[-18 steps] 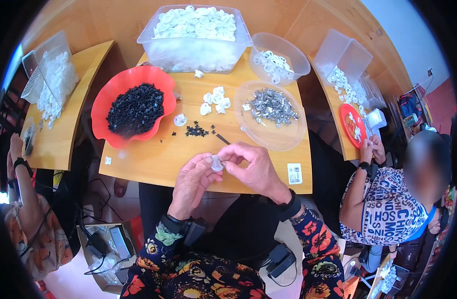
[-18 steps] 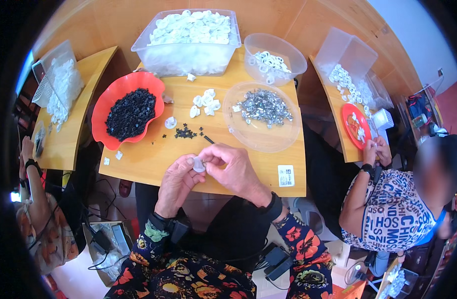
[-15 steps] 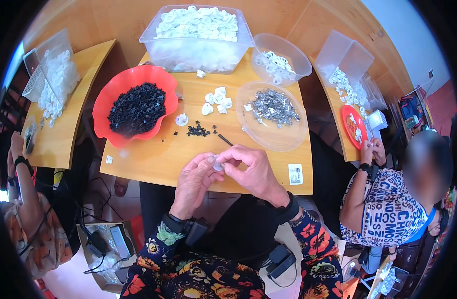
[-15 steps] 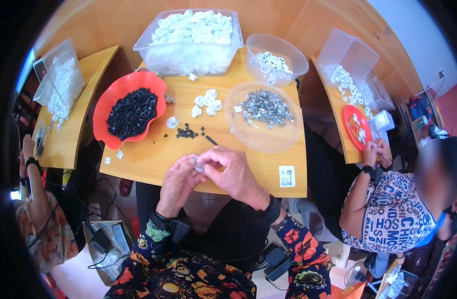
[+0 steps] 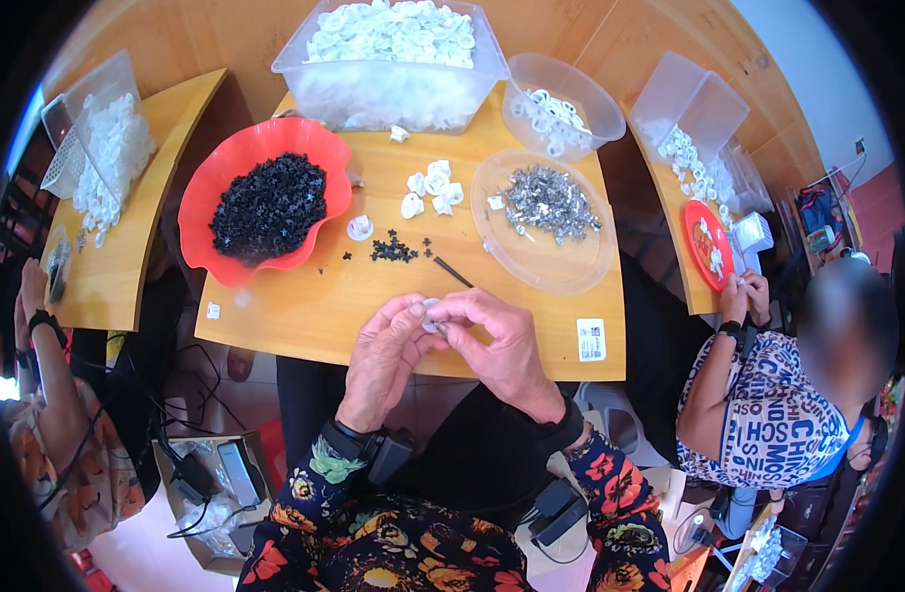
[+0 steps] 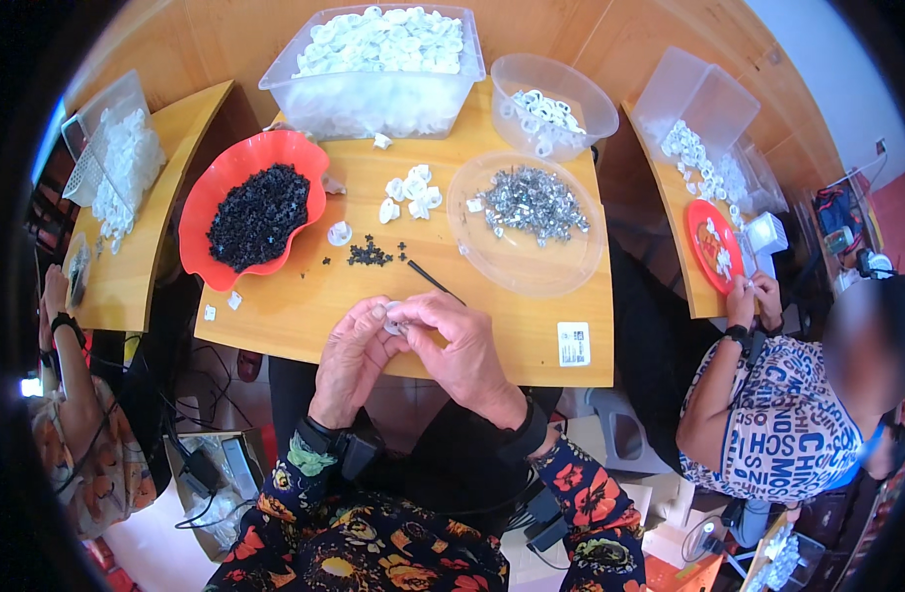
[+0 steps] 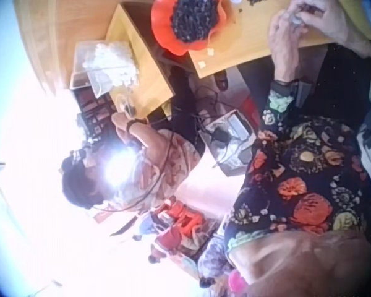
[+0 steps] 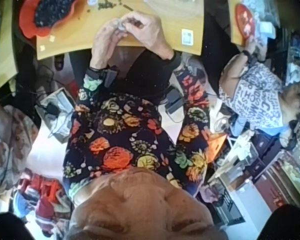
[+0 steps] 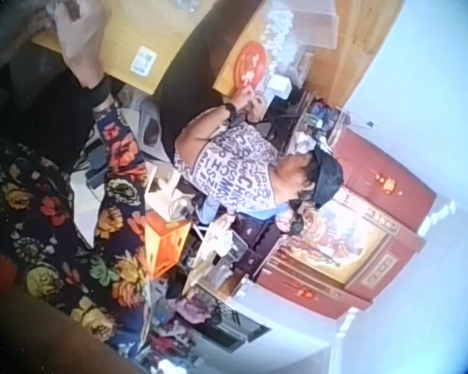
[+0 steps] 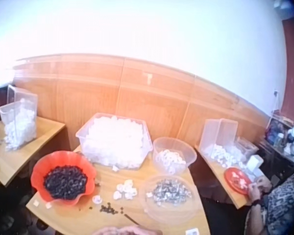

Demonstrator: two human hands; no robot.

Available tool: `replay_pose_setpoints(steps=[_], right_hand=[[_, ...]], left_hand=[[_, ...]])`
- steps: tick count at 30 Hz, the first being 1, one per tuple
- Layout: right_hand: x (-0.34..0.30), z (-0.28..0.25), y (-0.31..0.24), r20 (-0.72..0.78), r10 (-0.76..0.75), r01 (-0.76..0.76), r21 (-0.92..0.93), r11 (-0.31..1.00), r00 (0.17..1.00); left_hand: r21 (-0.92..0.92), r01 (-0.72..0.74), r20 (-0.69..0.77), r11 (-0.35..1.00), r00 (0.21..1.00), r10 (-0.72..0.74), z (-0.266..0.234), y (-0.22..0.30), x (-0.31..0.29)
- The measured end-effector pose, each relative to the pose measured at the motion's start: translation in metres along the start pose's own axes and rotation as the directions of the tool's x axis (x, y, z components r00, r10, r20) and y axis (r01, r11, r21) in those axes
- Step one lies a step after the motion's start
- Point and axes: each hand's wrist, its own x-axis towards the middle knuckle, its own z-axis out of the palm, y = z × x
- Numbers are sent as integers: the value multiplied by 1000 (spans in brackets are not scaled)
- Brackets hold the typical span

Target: Assembling small plastic components by inserting black pins into white bases.

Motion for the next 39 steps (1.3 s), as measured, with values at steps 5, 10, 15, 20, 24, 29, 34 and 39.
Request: replay_pose_setpoints(steps=[5,10,15,20,24,29,34,39], right_hand=[[1,1,1,-58,72,-69,48,996,996],[0,2,-5,-99,107,-104,40,994,989],[0,7,-7,-121,101,-94,65,993,987],[0,9,-9,-140,144,-141,35,989,980],[2,9,-11,-138,124,-127,-10,992,983],[3,4,-7,-142,144,-145,7,989,979],[0,5,2,-104,210,-200,98,975,972],[-1,6,7,-80,163,-154,109,982,983]], left_hand=[[7,18,16,1000,1000,-18,0,2,-1],[5,-2,-2,1000,1000,2,1,0,-1],[51,-32,-10,998,999,32,4,-2,-1],[115,-81,-19,990,996,84,6,-6,0],[117,-83,-36,990,995,88,5,-6,0],[108,-19,17,994,1000,18,4,-1,-1],[83,5,22,997,1000,-7,3,1,-1],[52,36,32,998,999,-38,-2,2,-1]])
